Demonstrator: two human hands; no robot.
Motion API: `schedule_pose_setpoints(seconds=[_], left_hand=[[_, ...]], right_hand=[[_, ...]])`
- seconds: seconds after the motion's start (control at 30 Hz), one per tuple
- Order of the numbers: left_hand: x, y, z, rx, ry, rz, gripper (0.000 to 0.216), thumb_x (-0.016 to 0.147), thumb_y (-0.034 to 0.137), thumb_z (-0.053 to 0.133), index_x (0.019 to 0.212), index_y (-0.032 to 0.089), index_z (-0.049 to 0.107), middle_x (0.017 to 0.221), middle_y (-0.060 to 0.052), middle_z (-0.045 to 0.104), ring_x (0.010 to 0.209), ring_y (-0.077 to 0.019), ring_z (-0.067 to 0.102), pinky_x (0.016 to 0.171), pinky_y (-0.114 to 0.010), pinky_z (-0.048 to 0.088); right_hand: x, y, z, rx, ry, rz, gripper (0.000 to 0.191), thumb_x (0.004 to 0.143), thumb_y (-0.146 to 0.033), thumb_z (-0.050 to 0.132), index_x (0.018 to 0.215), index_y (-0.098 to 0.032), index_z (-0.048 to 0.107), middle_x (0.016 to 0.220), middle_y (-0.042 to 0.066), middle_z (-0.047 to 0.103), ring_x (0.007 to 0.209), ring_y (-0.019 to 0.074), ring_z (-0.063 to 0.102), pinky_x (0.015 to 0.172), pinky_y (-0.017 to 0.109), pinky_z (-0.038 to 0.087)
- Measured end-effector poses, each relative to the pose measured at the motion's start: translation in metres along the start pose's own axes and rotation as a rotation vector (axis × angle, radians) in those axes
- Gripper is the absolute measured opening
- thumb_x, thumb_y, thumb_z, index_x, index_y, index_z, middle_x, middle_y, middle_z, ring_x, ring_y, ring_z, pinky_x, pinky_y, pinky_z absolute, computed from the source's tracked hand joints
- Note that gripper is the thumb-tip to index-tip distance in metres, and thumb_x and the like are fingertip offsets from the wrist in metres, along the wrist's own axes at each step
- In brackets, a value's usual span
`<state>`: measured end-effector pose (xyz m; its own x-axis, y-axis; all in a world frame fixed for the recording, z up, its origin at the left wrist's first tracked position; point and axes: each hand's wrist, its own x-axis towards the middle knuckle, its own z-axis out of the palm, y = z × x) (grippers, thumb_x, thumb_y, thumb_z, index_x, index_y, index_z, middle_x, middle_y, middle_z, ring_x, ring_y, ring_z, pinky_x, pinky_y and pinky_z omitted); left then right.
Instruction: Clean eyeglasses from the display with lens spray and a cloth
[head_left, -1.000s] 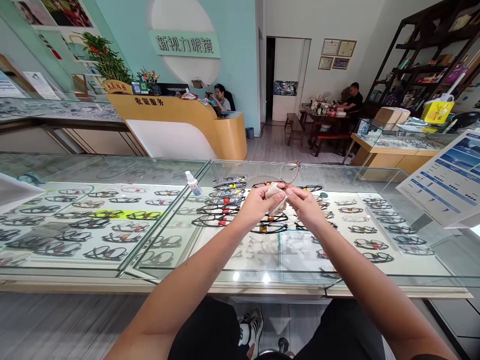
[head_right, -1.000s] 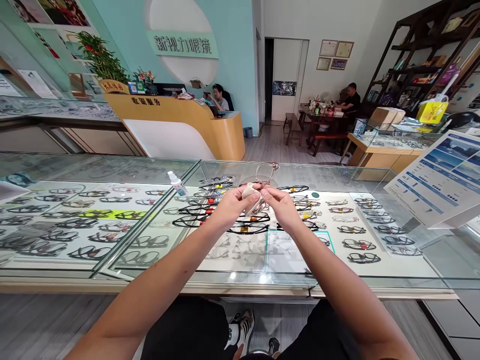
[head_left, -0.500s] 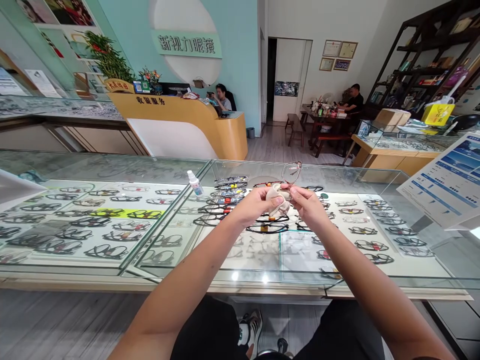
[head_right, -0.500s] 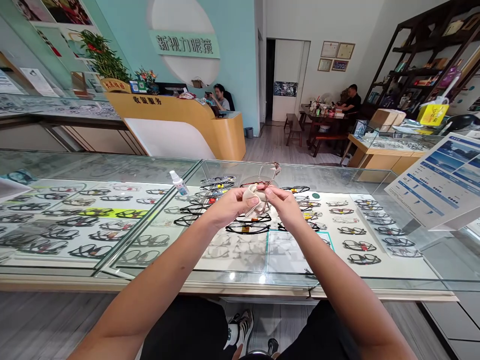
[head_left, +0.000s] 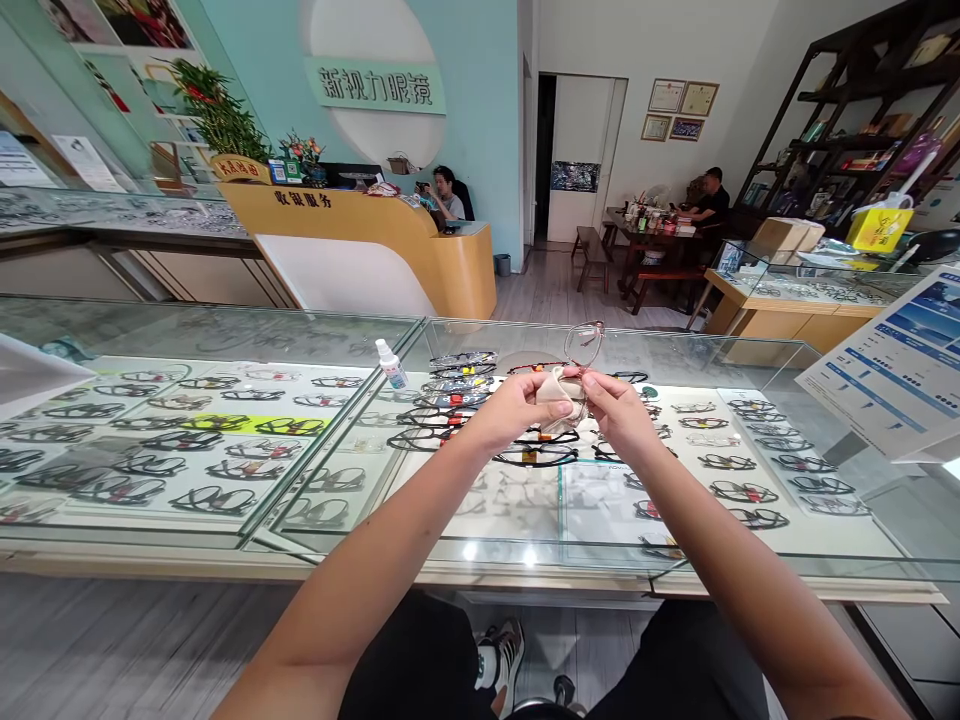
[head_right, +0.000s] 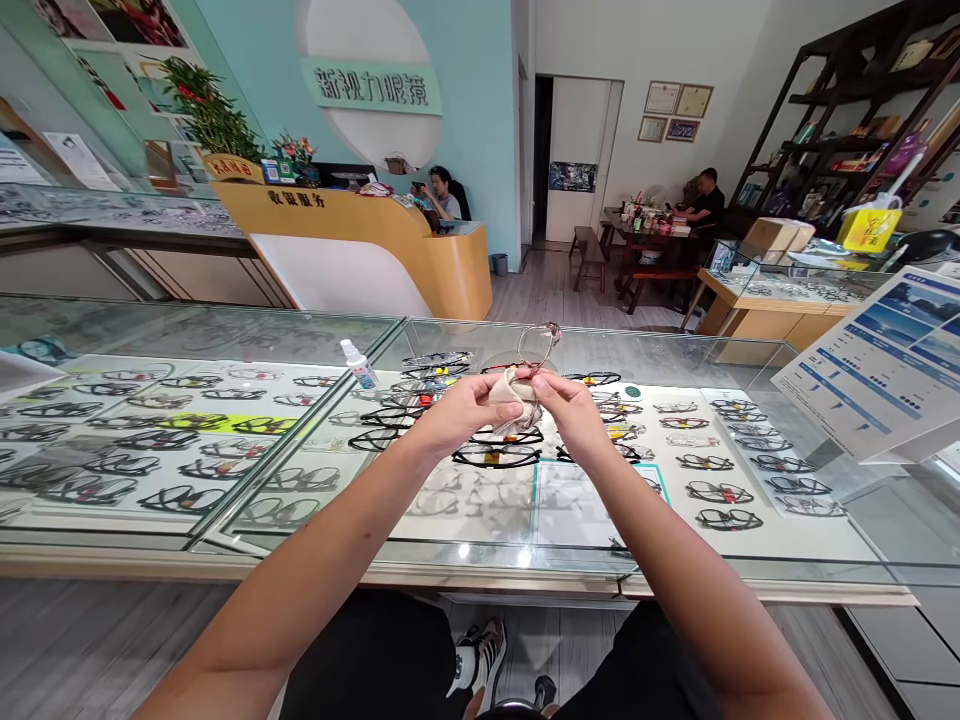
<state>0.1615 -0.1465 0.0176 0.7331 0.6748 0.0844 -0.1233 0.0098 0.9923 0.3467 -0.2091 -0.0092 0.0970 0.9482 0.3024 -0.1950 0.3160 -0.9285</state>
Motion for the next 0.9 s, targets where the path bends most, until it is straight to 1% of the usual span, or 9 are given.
schedule_pose_setpoints(seconds=[0.1, 0.2, 0.33, 0.47, 0.5, 0.57, 0.67, 0.8, 0.9], left_hand=[[0.000, -0.001, 0.006, -0.042, -0.003, 0.021, 0.058, 0.064, 0.037, 0.099, 0.110, 0.013, 0.074, 0.096, -0.006, 0.072, 0.085, -0.0165, 0.064, 0.077, -0.028, 0.051], [0.002, -0.006, 0.013, -0.060, 0.045, 0.056, 0.064, 0.058, 0.032, 0.102, 0.111, 0.014, 0.072, 0.093, -0.004, 0.070, 0.082, -0.0147, 0.062, 0.075, -0.026, 0.050], [0.005, -0.015, 0.019, -0.040, 0.148, 0.097, 0.060, 0.070, 0.045, 0.096, 0.114, 0.013, 0.071, 0.084, -0.001, 0.067, 0.073, -0.0119, 0.059, 0.069, -0.024, 0.046], [0.006, -0.018, 0.024, -0.012, 0.218, 0.159, 0.055, 0.076, 0.056, 0.090, 0.104, 0.012, 0.075, 0.080, -0.001, 0.067, 0.069, -0.0117, 0.059, 0.065, -0.024, 0.046], [0.006, -0.018, 0.024, -0.020, 0.227, 0.167, 0.056, 0.076, 0.058, 0.088, 0.106, 0.012, 0.076, 0.080, -0.002, 0.068, 0.068, -0.0120, 0.059, 0.064, -0.025, 0.046], [0.006, -0.016, 0.022, -0.046, 0.212, 0.164, 0.063, 0.079, 0.063, 0.085, 0.115, 0.013, 0.076, 0.080, -0.002, 0.069, 0.066, -0.0128, 0.060, 0.062, -0.026, 0.048], [0.006, -0.012, 0.013, -0.016, 0.103, 0.160, 0.065, 0.080, 0.065, 0.083, 0.119, 0.013, 0.076, 0.083, -0.004, 0.071, 0.070, -0.0141, 0.063, 0.067, -0.027, 0.051], [0.006, -0.010, 0.005, 0.041, -0.050, 0.151, 0.060, 0.079, 0.057, 0.087, 0.119, 0.013, 0.074, 0.096, -0.008, 0.074, 0.084, -0.0173, 0.067, 0.076, -0.028, 0.052], [0.006, -0.013, 0.010, 0.011, -0.002, 0.123, 0.065, 0.071, 0.048, 0.095, 0.122, 0.014, 0.070, 0.095, -0.005, 0.072, 0.081, -0.0159, 0.064, 0.076, -0.027, 0.053]], right_hand=[[0.000, -0.001, -0.001, -0.004, 0.010, -0.005, 0.034, 0.091, -0.055, 0.079, 0.112, -0.030, 0.086, 0.129, 0.004, 0.079, 0.136, 0.0312, 0.064, 0.121, 0.047, 0.044], [0.000, 0.000, 0.001, -0.013, 0.013, -0.033, 0.030, 0.092, -0.054, 0.078, 0.109, -0.031, 0.087, 0.130, 0.004, 0.078, 0.137, 0.0300, 0.063, 0.122, 0.046, 0.043], [-0.002, 0.004, 0.007, -0.016, 0.030, -0.045, 0.032, 0.093, -0.056, 0.076, 0.111, -0.031, 0.086, 0.132, 0.004, 0.076, 0.136, 0.0300, 0.063, 0.121, 0.046, 0.044], [-0.003, 0.005, 0.010, -0.035, 0.028, -0.054, 0.032, 0.095, -0.056, 0.074, 0.112, -0.032, 0.086, 0.130, 0.004, 0.077, 0.134, 0.0295, 0.064, 0.121, 0.047, 0.044], [-0.003, 0.004, 0.010, -0.036, 0.022, -0.059, 0.032, 0.094, -0.055, 0.074, 0.112, -0.031, 0.086, 0.129, 0.004, 0.077, 0.133, 0.0295, 0.064, 0.121, 0.047, 0.044], [-0.003, 0.001, 0.008, -0.034, 0.012, -0.069, 0.031, 0.093, -0.055, 0.076, 0.110, -0.031, 0.087, 0.128, 0.005, 0.078, 0.130, 0.0295, 0.066, 0.120, 0.047, 0.045], [-0.002, -0.003, 0.004, -0.024, 0.019, -0.073, 0.029, 0.091, -0.054, 0.079, 0.106, -0.031, 0.088, 0.126, 0.005, 0.079, 0.124, 0.0292, 0.068, 0.117, 0.047, 0.047], [-0.001, -0.006, 0.000, 0.018, 0.028, -0.041, 0.029, 0.090, -0.053, 0.079, 0.105, -0.030, 0.088, 0.123, 0.005, 0.079, 0.115, 0.0287, 0.071, 0.105, 0.045, 0.054], [-0.001, -0.003, 0.001, 0.026, 0.026, -0.045, 0.030, 0.091, -0.054, 0.078, 0.107, -0.030, 0.087, 0.125, 0.005, 0.078, 0.119, 0.0289, 0.070, 0.107, 0.044, 0.053]])
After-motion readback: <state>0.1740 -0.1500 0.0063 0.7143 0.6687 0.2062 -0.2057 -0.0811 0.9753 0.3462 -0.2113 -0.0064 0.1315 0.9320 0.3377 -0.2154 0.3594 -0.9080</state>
